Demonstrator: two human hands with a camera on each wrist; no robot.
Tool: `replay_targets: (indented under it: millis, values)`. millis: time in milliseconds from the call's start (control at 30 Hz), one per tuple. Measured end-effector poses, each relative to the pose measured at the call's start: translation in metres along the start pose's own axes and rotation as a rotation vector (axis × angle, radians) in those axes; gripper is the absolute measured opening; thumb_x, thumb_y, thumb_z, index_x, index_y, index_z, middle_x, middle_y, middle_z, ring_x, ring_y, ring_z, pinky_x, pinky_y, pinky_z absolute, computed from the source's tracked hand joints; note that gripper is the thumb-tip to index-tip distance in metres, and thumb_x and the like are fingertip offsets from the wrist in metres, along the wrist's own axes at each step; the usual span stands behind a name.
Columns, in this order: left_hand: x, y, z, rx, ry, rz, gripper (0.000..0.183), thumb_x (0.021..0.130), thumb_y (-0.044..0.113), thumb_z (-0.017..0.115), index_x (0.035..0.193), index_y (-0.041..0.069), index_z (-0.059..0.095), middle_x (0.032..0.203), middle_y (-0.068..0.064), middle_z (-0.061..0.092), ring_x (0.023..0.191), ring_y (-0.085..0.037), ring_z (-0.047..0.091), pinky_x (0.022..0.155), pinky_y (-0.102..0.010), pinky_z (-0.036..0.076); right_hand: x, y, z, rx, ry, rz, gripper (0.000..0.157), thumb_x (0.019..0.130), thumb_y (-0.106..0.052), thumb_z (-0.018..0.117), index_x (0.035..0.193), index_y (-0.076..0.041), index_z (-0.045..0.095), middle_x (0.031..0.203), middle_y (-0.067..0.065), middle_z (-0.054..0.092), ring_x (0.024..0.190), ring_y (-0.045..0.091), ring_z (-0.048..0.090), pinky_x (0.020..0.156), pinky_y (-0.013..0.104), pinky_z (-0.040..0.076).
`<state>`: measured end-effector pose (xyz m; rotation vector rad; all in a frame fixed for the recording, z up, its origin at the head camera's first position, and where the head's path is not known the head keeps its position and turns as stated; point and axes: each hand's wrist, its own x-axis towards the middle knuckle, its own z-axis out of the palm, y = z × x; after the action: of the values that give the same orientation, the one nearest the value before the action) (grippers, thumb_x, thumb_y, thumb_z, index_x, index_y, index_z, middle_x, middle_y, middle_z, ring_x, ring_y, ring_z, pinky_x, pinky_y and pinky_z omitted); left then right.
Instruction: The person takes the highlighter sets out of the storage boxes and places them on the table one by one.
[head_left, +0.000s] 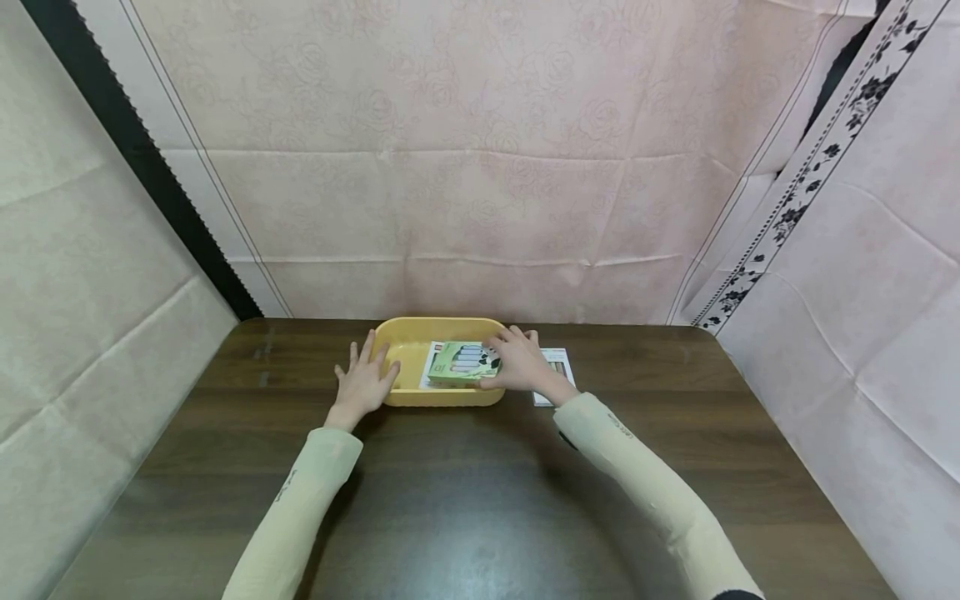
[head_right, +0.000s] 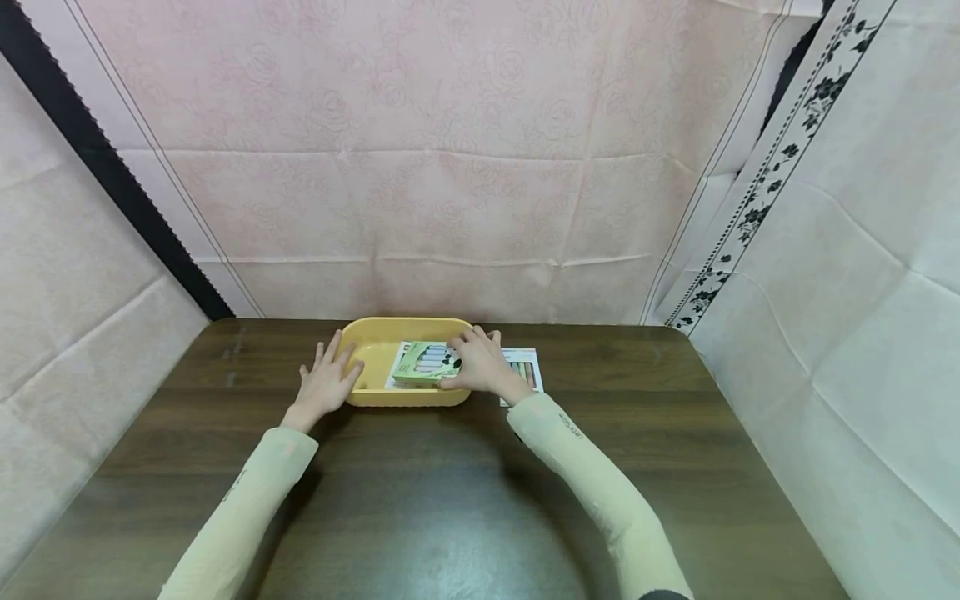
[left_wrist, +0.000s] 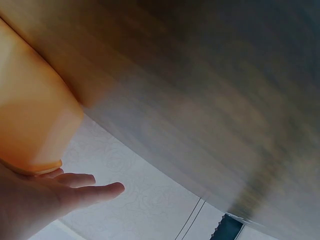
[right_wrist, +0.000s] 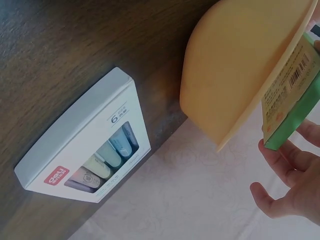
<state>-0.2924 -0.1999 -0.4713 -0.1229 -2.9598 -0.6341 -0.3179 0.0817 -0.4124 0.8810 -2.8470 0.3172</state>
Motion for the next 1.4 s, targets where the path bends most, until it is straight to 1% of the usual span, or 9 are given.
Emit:
replay_targets:
  millis: [200,267,433,600,733,967,1233,1400]
  values:
    - [0.000,0.000,0.000,-0.008,0.003,0.001,0.061,0.093,0.048,0.029,0.139,0.009,0.030,0.152,-0.011,0.000,0.133,-0.050,0.004,0.089,-0.077,0.011,-0.003,0.002,-0.006,-0.015,0.004,0.004,0.064,0.062,-0.052,0.072,0.112,-0.015,0.060,0.115,0.005,0.056,0.103,0.021,0.046,0.079,0.041,0.030]
    - [0.000,0.001,0.000,-0.007,0.001,-0.001,0.061,0.093,0.049,0.028,0.140,0.009,0.030,0.152,-0.010,-0.001,0.133,-0.050,0.004,0.089,-0.076,0.011,-0.005,0.003,-0.007,-0.020,0.003,0.008,0.064,0.062,-0.053,0.071,0.113,-0.015,0.060,0.114,0.006,0.057,0.103,0.021,0.046,0.079,0.041,0.030]
    - [0.001,0.001,0.002,0.000,0.000,-0.004,0.062,0.093,0.050,0.028,0.139,0.009,0.030,0.152,-0.011,0.002,0.133,-0.050,0.004,0.089,-0.076,0.011,-0.007,0.006,-0.008,-0.029,-0.009,0.021,0.064,0.063,-0.054,0.069,0.113,-0.016,0.059,0.114,0.005,0.056,0.104,0.020,0.046,0.080,0.040,0.031]
    - [0.001,0.000,0.002,-0.004,-0.002,-0.006,0.058,0.093,0.045,0.032,0.139,0.009,0.031,0.152,-0.010,0.000,0.133,-0.050,0.004,0.090,-0.076,0.011,-0.011,0.008,-0.007,-0.028,-0.013,0.013,0.064,0.064,-0.056,0.068,0.113,-0.016,0.059,0.114,0.005,0.056,0.103,0.019,0.046,0.081,0.041,0.031]
    - [0.001,0.000,0.002,-0.007,-0.005,-0.009,0.057,0.093,0.043,0.033,0.140,0.009,0.030,0.152,-0.010,-0.001,0.133,-0.050,0.003,0.090,-0.076,0.010,-0.015,0.009,-0.007,-0.040,0.001,-0.001,0.065,0.063,-0.057,0.067,0.113,-0.017,0.059,0.112,0.003,0.056,0.102,0.018,0.046,0.081,0.041,0.031]
    - [0.001,0.000,0.001,-0.005,-0.002,-0.002,0.064,0.092,0.052,0.025,0.140,0.009,0.029,0.152,-0.010,-0.001,0.133,-0.050,0.003,0.090,-0.076,0.010,-0.020,0.013,-0.009,-0.044,0.022,-0.004,0.066,0.062,-0.057,0.067,0.111,-0.015,0.060,0.108,0.003,0.057,0.100,0.018,0.046,0.081,0.041,0.030]
    - [0.001,0.001,0.001,-0.018,0.004,-0.007,0.059,0.093,0.044,0.033,0.139,0.008,0.030,0.152,-0.011,-0.001,0.132,-0.050,0.003,0.089,-0.077,0.009,-0.025,0.017,-0.012,-0.043,0.030,0.004,0.066,0.062,-0.057,0.067,0.111,-0.014,0.061,0.110,0.005,0.057,0.101,0.019,0.045,0.081,0.042,0.030]
    - [0.001,0.001,0.001,-0.016,0.002,-0.005,0.059,0.093,0.045,0.033,0.140,0.008,0.030,0.152,-0.011,-0.001,0.132,-0.050,0.003,0.089,-0.077,0.010,-0.027,0.021,-0.010,-0.061,0.056,-0.003,0.064,0.061,-0.055,0.069,0.110,-0.014,0.061,0.108,0.005,0.057,0.100,0.020,0.047,0.081,0.043,0.031]
